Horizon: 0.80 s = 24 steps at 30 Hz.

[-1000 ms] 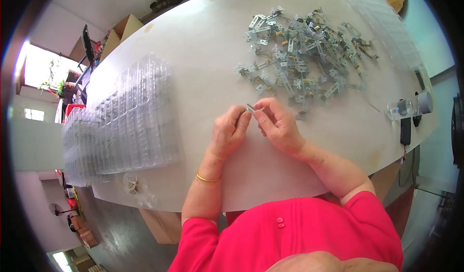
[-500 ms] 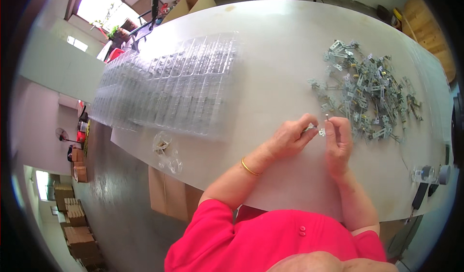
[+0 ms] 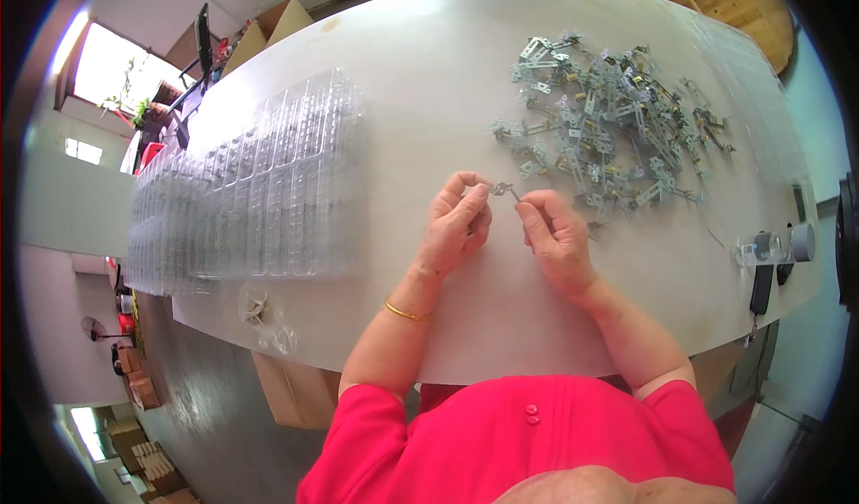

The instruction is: The person assembles metal bracket components by inserting small metal pins into metal plates by hand, then places the assembled pieces into slots in a plastic tray.

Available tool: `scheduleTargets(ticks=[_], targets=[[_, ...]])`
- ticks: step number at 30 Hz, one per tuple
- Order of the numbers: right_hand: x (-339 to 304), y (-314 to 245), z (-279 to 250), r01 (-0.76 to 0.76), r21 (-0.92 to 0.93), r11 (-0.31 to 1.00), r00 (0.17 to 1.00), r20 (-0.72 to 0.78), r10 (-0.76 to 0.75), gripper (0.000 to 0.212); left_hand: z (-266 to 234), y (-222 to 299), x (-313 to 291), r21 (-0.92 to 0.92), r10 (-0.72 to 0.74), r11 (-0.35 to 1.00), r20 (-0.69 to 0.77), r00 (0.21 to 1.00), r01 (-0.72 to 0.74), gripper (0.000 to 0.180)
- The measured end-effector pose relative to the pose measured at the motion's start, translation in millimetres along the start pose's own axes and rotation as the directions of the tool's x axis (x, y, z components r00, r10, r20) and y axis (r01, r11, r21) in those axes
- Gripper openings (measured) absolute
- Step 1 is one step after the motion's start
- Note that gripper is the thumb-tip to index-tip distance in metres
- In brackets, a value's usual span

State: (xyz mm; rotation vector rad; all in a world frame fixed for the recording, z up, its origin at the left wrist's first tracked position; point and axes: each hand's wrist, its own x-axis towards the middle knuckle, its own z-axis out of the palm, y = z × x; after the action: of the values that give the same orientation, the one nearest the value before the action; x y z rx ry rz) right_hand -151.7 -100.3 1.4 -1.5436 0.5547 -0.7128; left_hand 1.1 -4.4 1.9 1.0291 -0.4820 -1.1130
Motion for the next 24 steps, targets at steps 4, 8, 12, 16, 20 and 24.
scheduleTargets(ticks=[4, 8, 12, 16, 20, 24], targets=[[-0.6, -0.7, -2.0, -0.023, -0.014, 1.0, 1.0, 0.015, 0.023, 0.008, 4.3, 0.5, -2.1, 0.042, -0.009, 0.999, -0.013, 1.0, 0.01, 0.015], [-1.1, -1.0, -2.8, -0.02, -0.016, 1.0, 1.0, 0.014, 0.02, 0.008, 0.3, -1.9, -1.3, 0.063, 0.035, 0.997, 0.004, 0.999, -0.035, 0.015], [-0.7, -0.7, -3.1, -0.034, -0.012, 0.999, 0.999, 0.023, 0.035, 0.009, -1.3, -0.6, -2.4, 0.234, 0.111, 0.966, 0.012, 0.994, -0.111, 0.015], [0.1, -3.3, -3.2, -0.022, -0.07, 0.997, 0.999, 0.033, 0.025, 0.01, -2.7, 1.2, -3.5, 0.305, 0.165, 0.937, 0.04, 0.985, -0.169, 0.015], [2.0, -1.3, -6.1, -0.018, -0.08, 0.997, 0.998, 0.05, 0.022, 0.008, 2.4, 2.0, -6.2, 0.433, 0.152, 0.883, 0.099, 0.983, -0.18, 0.016], [2.9, -6.7, -5.1, -0.186, 0.124, 0.975, 0.979, 0.105, 0.174, 0.011, 3.0, 0.3, -6.8, 0.522, 0.177, 0.828, 0.103, 0.979, -0.205, 0.016]])
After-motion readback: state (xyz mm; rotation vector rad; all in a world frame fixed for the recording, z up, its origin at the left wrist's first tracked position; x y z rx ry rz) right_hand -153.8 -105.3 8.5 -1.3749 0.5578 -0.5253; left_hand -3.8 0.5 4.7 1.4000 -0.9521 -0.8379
